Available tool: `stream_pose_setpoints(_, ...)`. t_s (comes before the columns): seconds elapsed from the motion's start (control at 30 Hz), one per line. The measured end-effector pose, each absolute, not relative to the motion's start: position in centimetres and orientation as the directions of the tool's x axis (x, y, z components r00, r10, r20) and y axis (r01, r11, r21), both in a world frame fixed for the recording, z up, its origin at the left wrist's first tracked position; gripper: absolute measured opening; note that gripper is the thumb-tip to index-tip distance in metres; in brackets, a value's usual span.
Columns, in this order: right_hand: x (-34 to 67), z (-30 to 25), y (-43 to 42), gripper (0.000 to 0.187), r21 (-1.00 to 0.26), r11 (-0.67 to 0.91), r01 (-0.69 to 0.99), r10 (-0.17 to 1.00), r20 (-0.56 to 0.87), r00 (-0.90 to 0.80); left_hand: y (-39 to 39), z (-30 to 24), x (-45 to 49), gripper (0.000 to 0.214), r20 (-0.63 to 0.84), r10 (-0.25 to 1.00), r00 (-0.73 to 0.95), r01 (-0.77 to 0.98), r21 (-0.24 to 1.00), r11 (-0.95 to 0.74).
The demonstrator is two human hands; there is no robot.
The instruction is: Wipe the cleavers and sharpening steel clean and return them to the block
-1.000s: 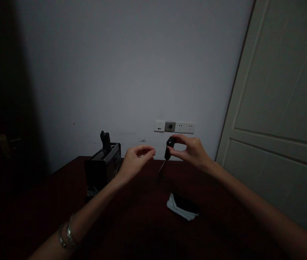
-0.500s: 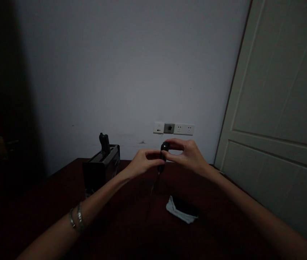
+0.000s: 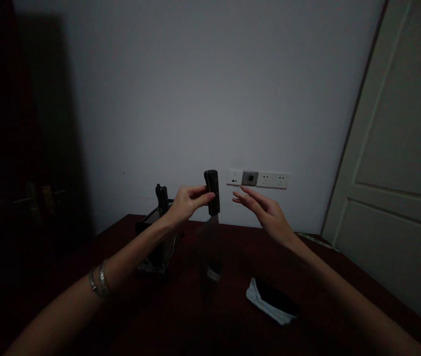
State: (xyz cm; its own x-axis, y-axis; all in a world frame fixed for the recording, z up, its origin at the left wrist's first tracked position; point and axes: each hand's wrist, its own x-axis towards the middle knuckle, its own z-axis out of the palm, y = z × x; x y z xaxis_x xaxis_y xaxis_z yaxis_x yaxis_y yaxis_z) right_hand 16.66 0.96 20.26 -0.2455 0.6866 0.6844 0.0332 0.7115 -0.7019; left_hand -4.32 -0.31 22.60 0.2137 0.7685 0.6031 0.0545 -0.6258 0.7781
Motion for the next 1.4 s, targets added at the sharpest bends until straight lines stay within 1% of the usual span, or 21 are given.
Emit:
stream_pose_setpoints(0.1, 15.7, 16.5, 2.8, 0.053, -0.792, 0.607, 0.061, 0.777, 0.575, -0.257, 0.2, 25.6, -6.9, 0.028, 0.637, 0.764, 0.104, -0.012, 0.769, -0.64)
stream_pose_setpoints(0.17, 14.8, 13.2, 3.9, 0.053, -0.82, 0.557, 0.136, 0.815, 0.507, -0.281, 0.4, 27.9, -8.7, 0.028, 0.659, 0.752, 0.027, 0.013, 0.752, -0.659)
stream_pose_setpoints(0.23, 13.7, 9.8, 4.8, 0.057, -0.821, 0.522, 0.23, 0.838, 0.443, -0.319, 0.7, 30.1, -10.7, 0.029, 0.674, 0.737, -0.043, 0.059, 0.738, -0.672)
stream_pose_setpoints(0.37, 11.8, 4.0, 6.1, 0.064, -0.784, 0.469, 0.408, 0.868, 0.322, -0.379, 1.6, 33.2, -14.2, 0.03, 0.688, 0.71, -0.149, 0.146, 0.726, -0.672)
stream_pose_setpoints(0.5, 10.6, -1.0, 6.9, 0.064, -0.67, 0.454, 0.587, 0.878, 0.221, -0.426, 3.0, 34.4, -17.2, 0.027, 0.682, 0.703, -0.204, 0.207, 0.732, -0.649)
stream_pose_setpoints(0.67, 10.3, -5.5, 7.4, 0.061, -0.449, 0.588, 0.673, 0.806, 0.263, -0.53, 5.5, 34.1, -20.6, 0.019, 0.681, 0.701, -0.211, 0.205, 0.732, -0.65)
stream_pose_setpoints(0.73, 10.3, -6.5, 7.6, 0.058, -0.397, 0.617, 0.679, 0.786, 0.287, -0.547, 6.6, 33.7, -21.7, 0.018, 0.667, 0.711, -0.222, 0.187, 0.745, -0.641)
stream_pose_setpoints(0.87, 10.5, -7.2, 8.0, 0.053, -0.371, 0.632, 0.681, 0.775, 0.325, -0.542, 8.2, 32.7, -23.2, 0.016, 0.636, 0.727, -0.257, 0.166, 0.77, -0.616)
stream_pose_setpoints(1.0, 10.6, -7.2, 8.3, 0.049, -0.351, 0.66, 0.665, 0.751, 0.333, -0.57, 9.4, 31.7, -23.8, 0.015, 0.623, 0.742, -0.25, 0.153, 0.782, -0.605)
stream_pose_setpoints(1.13, 10.8, -7.4, 8.5, 0.046, -0.356, 0.664, 0.657, 0.747, 0.341, -0.571, 10.0, 31.1, -24.0, 0.013, 0.604, 0.754, -0.261, 0.14, 0.796, -0.589)
stream_pose_setpoints(1.27, 11.0, -8.1, 8.9, 0.039, -0.368, 0.707, 0.604, 0.707, 0.38, -0.597, 10.4, 30.6, -24.2, 0.013, 0.602, 0.76, -0.245, 0.129, 0.797, -0.59)
stream_pose_setpoints(1.4, 10.9, -8.0, 8.7, 0.045, -0.374, 0.67, 0.641, 0.741, 0.386, -0.55, 10.7, 30.1, -24.5, 0.017, 0.621, 0.754, -0.216, 0.131, 0.783, -0.608)
